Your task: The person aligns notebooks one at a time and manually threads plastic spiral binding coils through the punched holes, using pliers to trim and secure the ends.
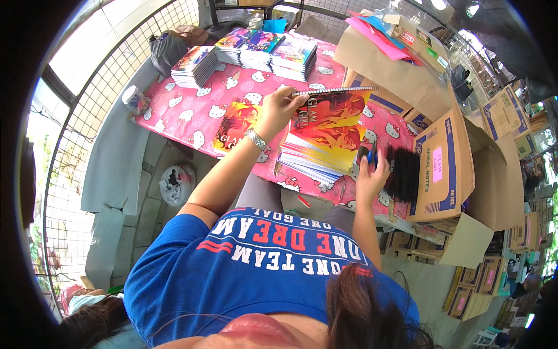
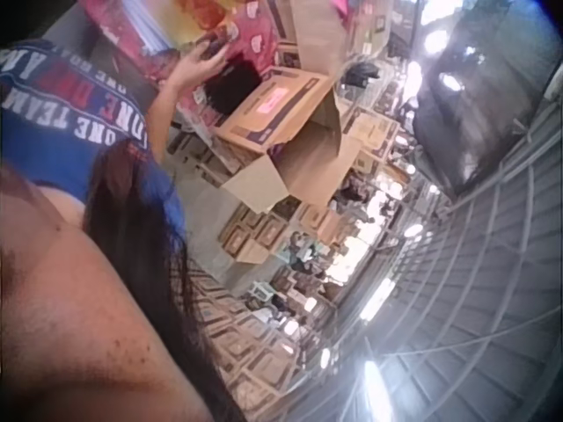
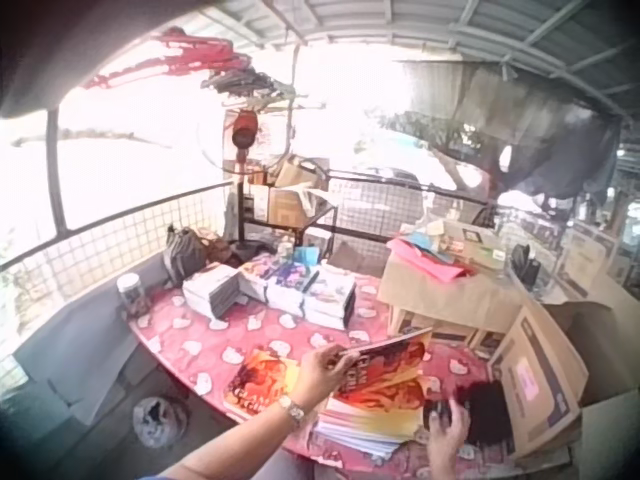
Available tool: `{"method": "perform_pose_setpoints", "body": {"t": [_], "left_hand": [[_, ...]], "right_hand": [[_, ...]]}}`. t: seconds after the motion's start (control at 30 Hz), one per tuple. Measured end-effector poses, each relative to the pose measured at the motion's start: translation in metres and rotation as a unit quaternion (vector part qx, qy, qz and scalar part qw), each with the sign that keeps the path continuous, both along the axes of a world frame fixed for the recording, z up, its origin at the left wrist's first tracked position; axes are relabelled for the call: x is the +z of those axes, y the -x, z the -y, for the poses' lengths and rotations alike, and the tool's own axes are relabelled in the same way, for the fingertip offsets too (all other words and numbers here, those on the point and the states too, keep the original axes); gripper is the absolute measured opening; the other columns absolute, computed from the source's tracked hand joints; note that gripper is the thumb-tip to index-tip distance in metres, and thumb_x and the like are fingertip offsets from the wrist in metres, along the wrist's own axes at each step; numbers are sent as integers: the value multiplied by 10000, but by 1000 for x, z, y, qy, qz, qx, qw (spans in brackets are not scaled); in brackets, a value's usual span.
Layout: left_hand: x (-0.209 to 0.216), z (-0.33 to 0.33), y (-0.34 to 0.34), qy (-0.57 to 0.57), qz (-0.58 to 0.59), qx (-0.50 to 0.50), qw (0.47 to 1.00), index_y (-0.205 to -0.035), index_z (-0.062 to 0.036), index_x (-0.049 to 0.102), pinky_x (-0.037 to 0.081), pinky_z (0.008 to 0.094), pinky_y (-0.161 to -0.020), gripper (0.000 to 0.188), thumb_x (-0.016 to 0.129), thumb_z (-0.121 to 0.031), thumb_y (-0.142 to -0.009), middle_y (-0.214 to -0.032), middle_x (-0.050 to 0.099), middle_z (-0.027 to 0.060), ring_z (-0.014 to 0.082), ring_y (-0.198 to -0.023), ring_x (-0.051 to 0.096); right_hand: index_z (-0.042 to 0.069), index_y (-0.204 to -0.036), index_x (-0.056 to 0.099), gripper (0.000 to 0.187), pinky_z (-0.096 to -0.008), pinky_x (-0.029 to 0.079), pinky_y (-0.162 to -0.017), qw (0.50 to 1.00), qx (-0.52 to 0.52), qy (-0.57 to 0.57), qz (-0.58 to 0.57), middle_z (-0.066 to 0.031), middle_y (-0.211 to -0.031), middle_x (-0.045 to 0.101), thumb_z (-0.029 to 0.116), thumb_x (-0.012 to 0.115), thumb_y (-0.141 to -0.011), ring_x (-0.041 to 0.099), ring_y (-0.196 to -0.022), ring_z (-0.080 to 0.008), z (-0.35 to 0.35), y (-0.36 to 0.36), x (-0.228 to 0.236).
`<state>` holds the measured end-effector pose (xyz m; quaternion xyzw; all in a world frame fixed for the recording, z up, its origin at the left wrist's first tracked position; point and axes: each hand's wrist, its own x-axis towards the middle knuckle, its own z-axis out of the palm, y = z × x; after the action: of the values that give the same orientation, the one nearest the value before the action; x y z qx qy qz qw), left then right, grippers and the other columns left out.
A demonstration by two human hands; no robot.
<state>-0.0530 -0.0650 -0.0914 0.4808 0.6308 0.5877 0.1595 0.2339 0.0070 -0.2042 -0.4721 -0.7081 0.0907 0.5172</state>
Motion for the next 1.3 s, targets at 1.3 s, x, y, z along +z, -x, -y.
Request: {"method": "perform_pose_setpoints", "body": {"t": [1.3], "left_hand": [[-8, 9, -6, -139, -97, 21, 985, -942, -9, 686, 573, 303, -643, 141, 707, -4, -802, -848, 686, 117, 218, -736, 707]], "right_hand": [[7, -1313, 528, 414, -267, 517, -787, 744, 463, 398, -272, -77, -1060, 615, 148, 650, -944, 602, -953, -112, 57, 100, 125]]}}
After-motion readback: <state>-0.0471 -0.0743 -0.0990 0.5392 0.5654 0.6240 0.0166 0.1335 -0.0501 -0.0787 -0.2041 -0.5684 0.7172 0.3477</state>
